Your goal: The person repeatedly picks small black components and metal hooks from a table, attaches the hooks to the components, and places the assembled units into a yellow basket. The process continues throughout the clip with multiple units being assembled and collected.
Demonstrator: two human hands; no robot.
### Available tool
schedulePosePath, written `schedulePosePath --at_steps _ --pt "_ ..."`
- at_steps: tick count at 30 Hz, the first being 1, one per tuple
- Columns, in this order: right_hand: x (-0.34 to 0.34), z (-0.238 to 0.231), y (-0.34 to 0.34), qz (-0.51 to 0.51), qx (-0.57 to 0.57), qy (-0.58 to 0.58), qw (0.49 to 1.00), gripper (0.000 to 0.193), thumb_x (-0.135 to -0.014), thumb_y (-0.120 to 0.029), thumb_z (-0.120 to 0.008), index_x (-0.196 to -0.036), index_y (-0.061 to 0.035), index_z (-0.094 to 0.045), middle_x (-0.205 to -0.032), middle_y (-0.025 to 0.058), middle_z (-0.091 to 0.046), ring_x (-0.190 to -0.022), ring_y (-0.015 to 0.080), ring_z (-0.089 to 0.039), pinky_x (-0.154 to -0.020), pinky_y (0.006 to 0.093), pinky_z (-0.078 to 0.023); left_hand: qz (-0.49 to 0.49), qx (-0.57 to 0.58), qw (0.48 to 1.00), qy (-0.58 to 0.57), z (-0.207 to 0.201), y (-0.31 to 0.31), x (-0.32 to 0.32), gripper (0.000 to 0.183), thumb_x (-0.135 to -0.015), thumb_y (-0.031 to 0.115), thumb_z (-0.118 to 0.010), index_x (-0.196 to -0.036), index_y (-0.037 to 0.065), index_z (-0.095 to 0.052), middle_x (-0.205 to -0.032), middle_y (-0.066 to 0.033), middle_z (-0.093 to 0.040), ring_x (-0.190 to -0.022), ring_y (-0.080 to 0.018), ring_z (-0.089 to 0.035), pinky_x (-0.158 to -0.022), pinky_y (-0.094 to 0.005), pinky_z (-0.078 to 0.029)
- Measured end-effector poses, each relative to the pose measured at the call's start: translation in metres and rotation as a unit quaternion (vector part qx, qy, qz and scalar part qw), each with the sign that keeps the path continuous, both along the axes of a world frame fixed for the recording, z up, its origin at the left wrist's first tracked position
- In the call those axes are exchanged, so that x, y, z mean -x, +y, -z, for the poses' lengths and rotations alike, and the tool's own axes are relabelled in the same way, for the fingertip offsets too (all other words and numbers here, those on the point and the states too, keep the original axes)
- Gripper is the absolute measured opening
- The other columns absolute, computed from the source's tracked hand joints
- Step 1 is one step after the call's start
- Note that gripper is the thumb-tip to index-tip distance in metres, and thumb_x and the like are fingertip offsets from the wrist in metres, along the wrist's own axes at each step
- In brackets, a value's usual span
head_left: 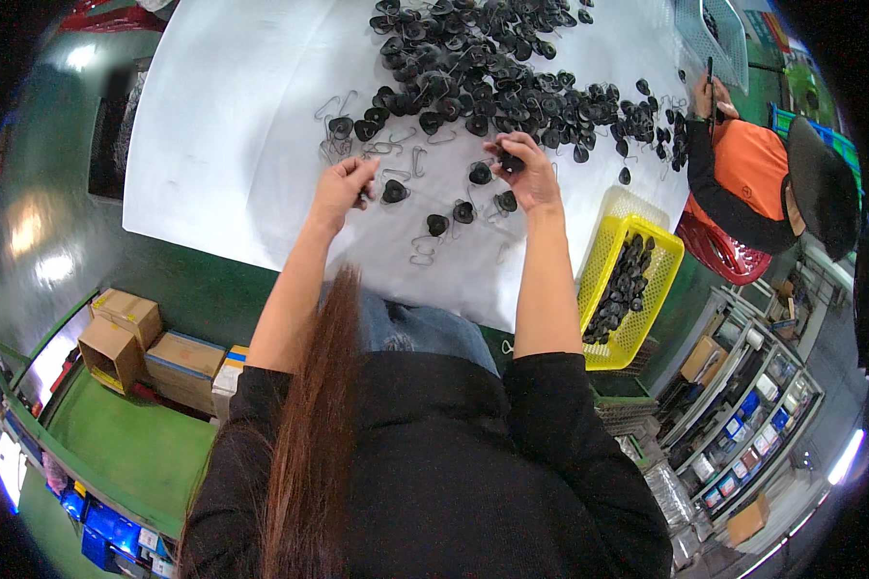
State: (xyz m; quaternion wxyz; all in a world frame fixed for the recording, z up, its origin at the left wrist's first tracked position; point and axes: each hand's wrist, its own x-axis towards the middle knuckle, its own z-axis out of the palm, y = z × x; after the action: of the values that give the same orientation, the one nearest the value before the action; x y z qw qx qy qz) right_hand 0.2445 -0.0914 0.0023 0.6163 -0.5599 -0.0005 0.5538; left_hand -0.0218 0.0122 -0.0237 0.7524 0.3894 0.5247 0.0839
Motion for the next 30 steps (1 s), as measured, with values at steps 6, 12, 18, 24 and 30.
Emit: schedulePosePath --at_steps 6,12,18,24,30 --pt "-0.001 0.035 0.03 -0.224 0.253 -0.555 0.76 0.027 -0.074 -0.023 -0.068 -0.092 -0.0061 -0.058 -0.083 0.0034 -0.061 -0.079 0.018 -0.062 -0.063 0.0287 -0.047 0.145 -0.484 0.83 0.236 0.021 -0.049 -0.023 0.034 -0.074 0.034 -0.067 -0.089 0.006 -0.055 -0.078 -0.0135 -0.06 -0.072 -0.031 -0.059 -0.062 -0.0391 -0.044" --pt "0.011 0.028 0.038 -0.262 0.208 -0.467 0.818 0.024 -0.076 -0.021 -0.067 -0.093 -0.0075 -0.058 -0.086 0.0035 -0.059 -0.076 0.0171 -0.061 -0.059 0.0269 -0.047 0.239 -0.449 0.827 0.24 0.022 -0.043 -0.024 0.027 -0.08 0.026 -0.061 -0.096 0.007 -0.051 -0.089 -0.0126 -0.059 -0.082 -0.032 -0.058 -0.067 -0.0406 -0.045" --pt "-0.019 -0.011 -0.044 -0.038 -0.03 0.016 0.999 0.017 -0.08 -0.019 -0.065 -0.09 -0.0076 -0.058 -0.075 0.0004 -0.057 -0.066 0.011 -0.056 -0.047 0.0195 -0.037 0.166 -0.475 0.843 0.193 0.017 -0.046 0.003 0.022 -0.083 0.023 -0.057 -0.096 0.006 -0.053 -0.084 -0.0133 -0.059 -0.078 -0.0326 -0.058 -0.065 -0.0414 -0.044" --pt "0.017 0.036 -0.033 -0.266 0.259 -0.582 0.724 0.032 -0.07 -0.032 -0.073 -0.088 -0.0085 -0.061 -0.071 0.0014 -0.057 -0.072 0.0152 -0.058 -0.059 0.0283 -0.046 0.182 -0.428 0.85 0.249 0.008 -0.065 0.003 0.029 -0.08 0.024 -0.061 -0.101 0.005 -0.053 -0.082 -0.0144 -0.059 -0.077 -0.0326 -0.058 -0.066 -0.0413 -0.044" --pt "0.015 0.029 -0.043 -0.263 0.2 -0.381 0.863 0.03 -0.074 -0.027 -0.069 -0.093 -0.0071 -0.059 -0.079 0.0027 -0.058 -0.078 0.0148 -0.057 -0.059 0.0279 -0.045 0.205 -0.471 0.826 0.234 0.024 -0.068 0.002 0.032 -0.077 0.025 -0.064 -0.098 0.004 -0.055 -0.082 -0.0157 -0.06 -0.075 -0.0332 -0.057 -0.065 -0.0416 -0.043"
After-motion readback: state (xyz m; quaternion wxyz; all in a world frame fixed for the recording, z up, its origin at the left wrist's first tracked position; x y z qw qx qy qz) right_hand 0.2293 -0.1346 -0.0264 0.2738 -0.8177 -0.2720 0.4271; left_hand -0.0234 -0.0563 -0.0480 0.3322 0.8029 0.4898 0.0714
